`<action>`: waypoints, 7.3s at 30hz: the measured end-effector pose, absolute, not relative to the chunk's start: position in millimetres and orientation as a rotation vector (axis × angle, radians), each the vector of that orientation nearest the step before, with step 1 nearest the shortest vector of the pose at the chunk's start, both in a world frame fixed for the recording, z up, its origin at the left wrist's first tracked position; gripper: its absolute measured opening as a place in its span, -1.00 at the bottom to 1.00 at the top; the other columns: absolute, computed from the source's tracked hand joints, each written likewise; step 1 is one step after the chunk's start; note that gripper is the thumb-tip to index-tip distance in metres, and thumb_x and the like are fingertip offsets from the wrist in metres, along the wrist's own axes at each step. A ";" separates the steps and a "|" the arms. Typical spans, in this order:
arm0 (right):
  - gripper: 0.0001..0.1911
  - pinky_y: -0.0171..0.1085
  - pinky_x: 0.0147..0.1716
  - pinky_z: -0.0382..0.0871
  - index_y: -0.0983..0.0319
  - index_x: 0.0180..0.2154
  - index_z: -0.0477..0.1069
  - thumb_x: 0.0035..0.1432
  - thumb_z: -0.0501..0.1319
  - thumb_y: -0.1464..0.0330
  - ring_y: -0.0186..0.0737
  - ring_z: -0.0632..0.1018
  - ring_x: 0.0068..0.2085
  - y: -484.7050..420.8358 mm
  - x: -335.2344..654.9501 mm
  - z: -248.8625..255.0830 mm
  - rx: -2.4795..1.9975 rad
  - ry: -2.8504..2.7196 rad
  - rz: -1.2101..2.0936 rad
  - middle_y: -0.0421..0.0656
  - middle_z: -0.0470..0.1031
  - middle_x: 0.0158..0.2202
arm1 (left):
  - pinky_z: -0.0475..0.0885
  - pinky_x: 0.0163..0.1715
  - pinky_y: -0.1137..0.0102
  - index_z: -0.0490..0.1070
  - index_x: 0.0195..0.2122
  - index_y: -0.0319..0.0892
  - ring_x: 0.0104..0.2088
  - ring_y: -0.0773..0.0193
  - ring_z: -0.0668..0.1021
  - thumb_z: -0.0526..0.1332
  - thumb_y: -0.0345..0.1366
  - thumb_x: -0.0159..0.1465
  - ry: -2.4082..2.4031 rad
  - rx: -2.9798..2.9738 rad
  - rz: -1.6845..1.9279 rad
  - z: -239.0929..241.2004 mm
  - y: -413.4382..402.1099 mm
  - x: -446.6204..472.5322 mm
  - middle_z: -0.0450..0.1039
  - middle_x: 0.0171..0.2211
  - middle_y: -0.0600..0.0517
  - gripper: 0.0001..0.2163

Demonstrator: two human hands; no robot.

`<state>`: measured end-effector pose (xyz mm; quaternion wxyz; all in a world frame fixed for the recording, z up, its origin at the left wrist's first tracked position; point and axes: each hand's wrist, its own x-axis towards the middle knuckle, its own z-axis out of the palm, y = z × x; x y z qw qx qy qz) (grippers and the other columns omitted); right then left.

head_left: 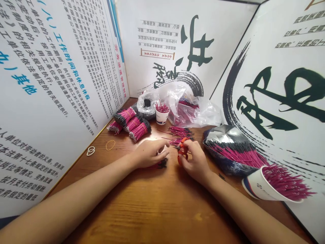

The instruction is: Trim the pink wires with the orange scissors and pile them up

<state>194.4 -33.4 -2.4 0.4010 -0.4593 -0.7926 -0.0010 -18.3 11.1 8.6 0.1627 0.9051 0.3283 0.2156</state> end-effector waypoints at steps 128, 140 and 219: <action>-0.67 -0.34 -0.52 0.01 0.17 -0.47 0.08 0.27 0.12 0.19 -0.36 0.19 -0.56 -23.4 166.6 -8.0 -1.286 -2.031 0.512 -0.31 0.20 -0.59 | 0.29 -0.30 0.42 0.27 -0.25 -0.17 -0.33 0.34 0.36 0.03 -0.39 0.40 0.871 2.261 1.422 1.2 20.3 -20.6 0.29 -0.36 0.07 -0.91; -0.68 -0.33 -0.51 0.00 0.17 -0.49 0.08 0.28 0.10 0.24 -0.36 0.18 -0.55 -23.3 167.6 -7.1 -1.254 -2.033 0.597 -0.31 0.16 -0.59 | 0.31 -0.30 0.40 0.29 -0.27 -0.17 -0.33 0.32 0.38 0.04 -0.37 0.40 0.878 2.274 1.427 0.6 21.2 -21.5 0.30 -0.37 0.05 -0.89; -0.68 -0.33 -0.52 -0.01 0.17 -0.49 0.11 0.25 0.12 0.21 -0.36 0.21 -0.56 -22.8 167.1 -6.4 -1.341 -2.024 0.561 -0.31 0.20 -0.60 | 0.28 -0.27 0.41 0.33 -0.28 -0.19 -0.32 0.32 0.38 0.02 -0.33 0.39 0.882 2.051 1.301 0.6 22.0 -20.4 0.32 -0.36 0.07 -0.86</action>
